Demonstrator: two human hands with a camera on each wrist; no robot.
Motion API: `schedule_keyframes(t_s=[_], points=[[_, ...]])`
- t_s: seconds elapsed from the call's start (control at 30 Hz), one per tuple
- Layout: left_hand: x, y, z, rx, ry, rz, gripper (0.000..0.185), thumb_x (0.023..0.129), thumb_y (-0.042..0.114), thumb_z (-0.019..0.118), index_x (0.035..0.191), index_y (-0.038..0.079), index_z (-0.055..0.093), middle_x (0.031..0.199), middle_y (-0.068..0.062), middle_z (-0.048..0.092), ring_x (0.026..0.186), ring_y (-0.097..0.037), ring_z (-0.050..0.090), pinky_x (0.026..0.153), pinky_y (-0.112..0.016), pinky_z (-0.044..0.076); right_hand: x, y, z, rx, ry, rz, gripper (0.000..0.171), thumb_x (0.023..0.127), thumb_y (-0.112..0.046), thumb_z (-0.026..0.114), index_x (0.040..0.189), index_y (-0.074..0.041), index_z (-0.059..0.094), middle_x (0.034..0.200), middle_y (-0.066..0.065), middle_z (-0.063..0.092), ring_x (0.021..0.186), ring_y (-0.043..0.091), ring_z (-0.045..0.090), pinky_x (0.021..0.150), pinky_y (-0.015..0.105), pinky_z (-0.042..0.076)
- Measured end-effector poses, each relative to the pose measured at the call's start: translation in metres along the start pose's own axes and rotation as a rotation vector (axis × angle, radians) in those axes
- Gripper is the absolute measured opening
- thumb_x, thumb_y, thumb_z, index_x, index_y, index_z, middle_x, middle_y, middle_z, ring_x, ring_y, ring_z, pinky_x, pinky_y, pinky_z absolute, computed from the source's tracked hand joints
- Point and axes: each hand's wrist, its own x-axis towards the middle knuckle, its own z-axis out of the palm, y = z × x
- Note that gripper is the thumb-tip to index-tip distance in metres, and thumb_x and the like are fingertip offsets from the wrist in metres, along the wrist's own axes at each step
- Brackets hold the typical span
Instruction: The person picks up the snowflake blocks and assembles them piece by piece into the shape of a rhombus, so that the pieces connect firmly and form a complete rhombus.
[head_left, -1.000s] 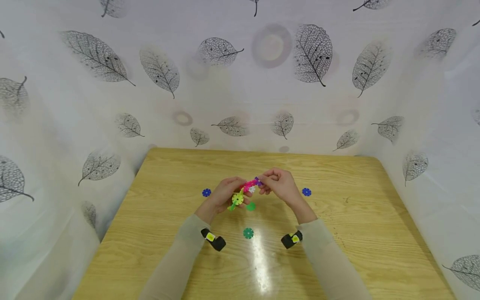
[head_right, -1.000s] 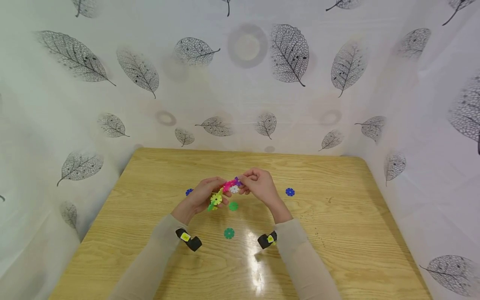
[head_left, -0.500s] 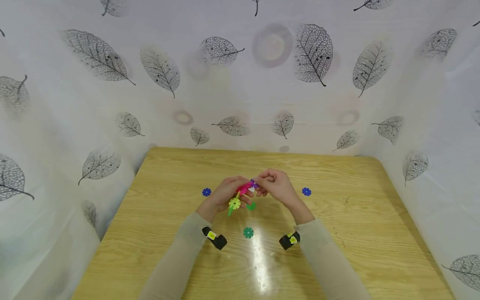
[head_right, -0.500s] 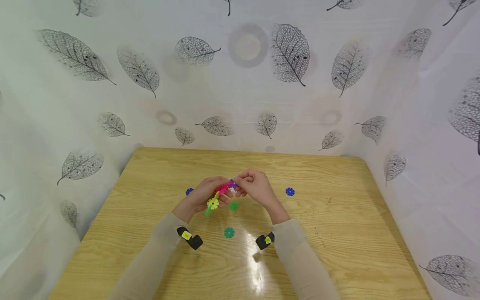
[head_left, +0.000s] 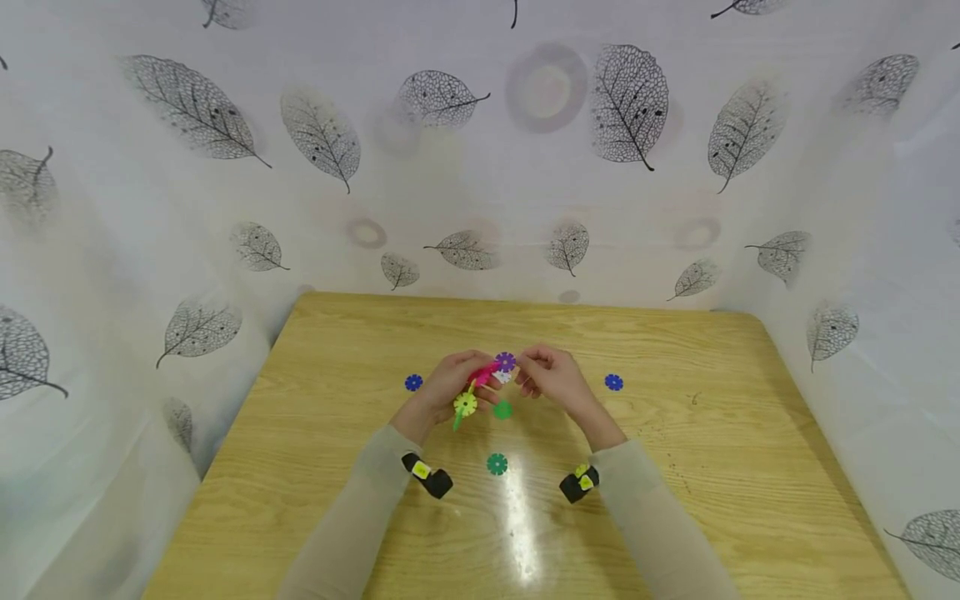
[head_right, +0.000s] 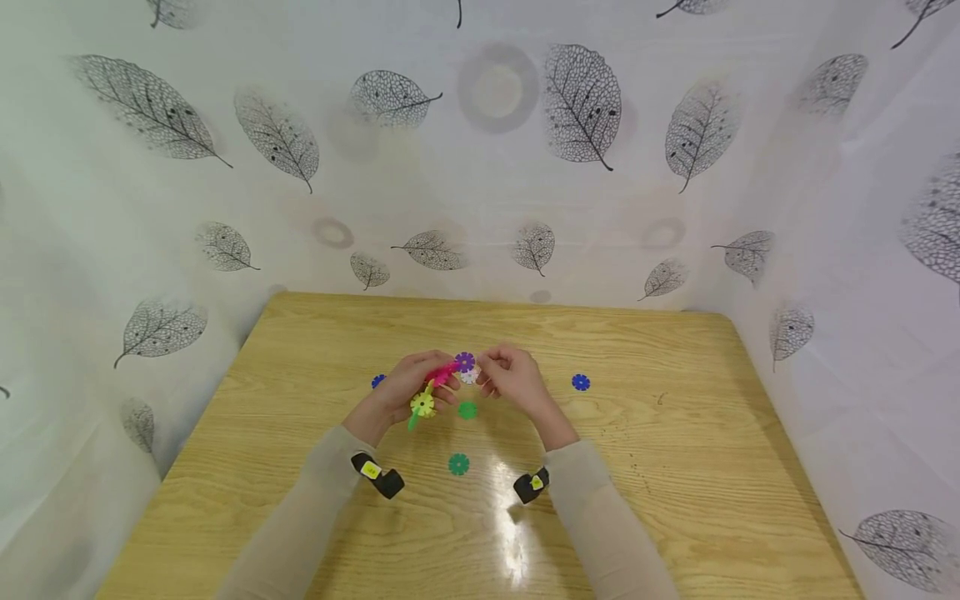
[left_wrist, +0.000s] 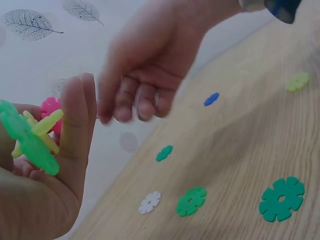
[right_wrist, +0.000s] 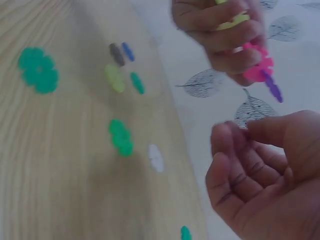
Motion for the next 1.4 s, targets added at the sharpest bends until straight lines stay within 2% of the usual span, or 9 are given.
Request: schedule_keyframes(t_s=[0.07,0.2,0.3,0.6,0.83,1.0,1.2,1.4], points=[[0.001,0.000,0.000,-0.008,0.006,0.003,0.027,0.105,0.028,0.049,0.117,0.004,0.056,0.086,-0.010,0.067,0.064,-0.015,0.070,0.057,-0.023,0.058,0.000,0.009,0.003,-0.096,-0.024,-0.007,0.025,0.100,-0.022,0.061,0.111,-0.001,0.067,0.092,0.022,0.070,0.074,0.034,0.069,0.062,0.039,0.060],[0.002,-0.001,-0.001,-0.035,0.010,0.004,0.023,0.105,0.025,0.048,0.113,0.005,0.056,0.083,-0.008,0.068,0.062,-0.014,0.069,0.055,-0.022,0.057,-0.002,0.022,0.010,-0.301,-0.051,-0.060,0.020,0.094,-0.018,0.067,0.110,-0.005,0.070,0.092,0.010,0.071,0.078,0.024,0.067,0.065,0.031,0.057],[0.003,-0.002,-0.001,-0.051,0.004,0.007,0.022,0.105,0.024,0.048,0.113,0.005,0.055,0.082,-0.008,0.068,0.062,-0.013,0.069,0.054,-0.022,0.057,-0.003,0.029,0.016,-0.378,-0.045,-0.076,0.019,0.092,-0.018,0.070,0.108,-0.008,0.071,0.090,0.002,0.069,0.080,0.015,0.062,0.068,0.028,0.055],[0.004,-0.002,-0.001,-0.052,0.023,0.008,0.020,0.106,0.022,0.047,0.113,0.005,0.056,0.080,-0.007,0.068,0.061,-0.013,0.069,0.054,-0.021,0.058,-0.007,0.040,0.026,-0.447,-0.064,-0.080,0.027,0.087,-0.016,0.076,0.111,-0.004,0.071,0.086,0.001,0.066,0.077,0.014,0.060,0.066,0.027,0.054],[0.003,-0.001,0.000,-0.061,0.030,-0.016,0.023,0.106,0.023,0.045,0.116,0.003,0.054,0.082,-0.008,0.067,0.062,-0.013,0.067,0.059,-0.022,0.059,-0.007,0.045,0.029,-0.546,-0.105,-0.096,0.029,0.085,-0.021,0.078,0.111,-0.008,0.072,0.080,-0.002,0.061,0.073,0.014,0.054,0.063,0.028,0.050],[0.002,-0.001,0.000,-0.077,0.033,-0.018,0.024,0.106,0.023,0.044,0.117,0.003,0.053,0.080,-0.007,0.066,0.061,-0.012,0.066,0.059,-0.022,0.060,-0.007,0.045,0.032,-0.608,-0.100,-0.122,0.028,0.083,-0.022,0.080,0.107,-0.011,0.072,0.079,-0.004,0.058,0.073,0.013,0.052,0.065,0.028,0.048],[0.002,-0.002,0.000,-0.061,0.050,-0.017,0.027,0.105,0.031,0.051,0.112,0.005,0.055,0.080,-0.008,0.067,0.062,-0.012,0.068,0.062,-0.026,0.062,-0.008,0.043,0.031,-0.590,-0.091,-0.116,0.022,0.082,-0.021,0.081,0.099,-0.010,0.069,0.079,-0.003,0.058,0.072,0.014,0.052,0.064,0.028,0.048],[0.002,-0.002,-0.001,-0.049,0.055,-0.014,0.032,0.100,0.039,0.059,0.108,0.008,0.056,0.084,-0.010,0.068,0.063,-0.013,0.068,0.062,-0.026,0.062,-0.007,0.042,0.029,-0.545,-0.081,-0.113,0.026,0.081,-0.016,0.081,0.097,-0.009,0.063,0.080,0.002,0.059,0.071,0.015,0.052,0.062,0.029,0.047]])
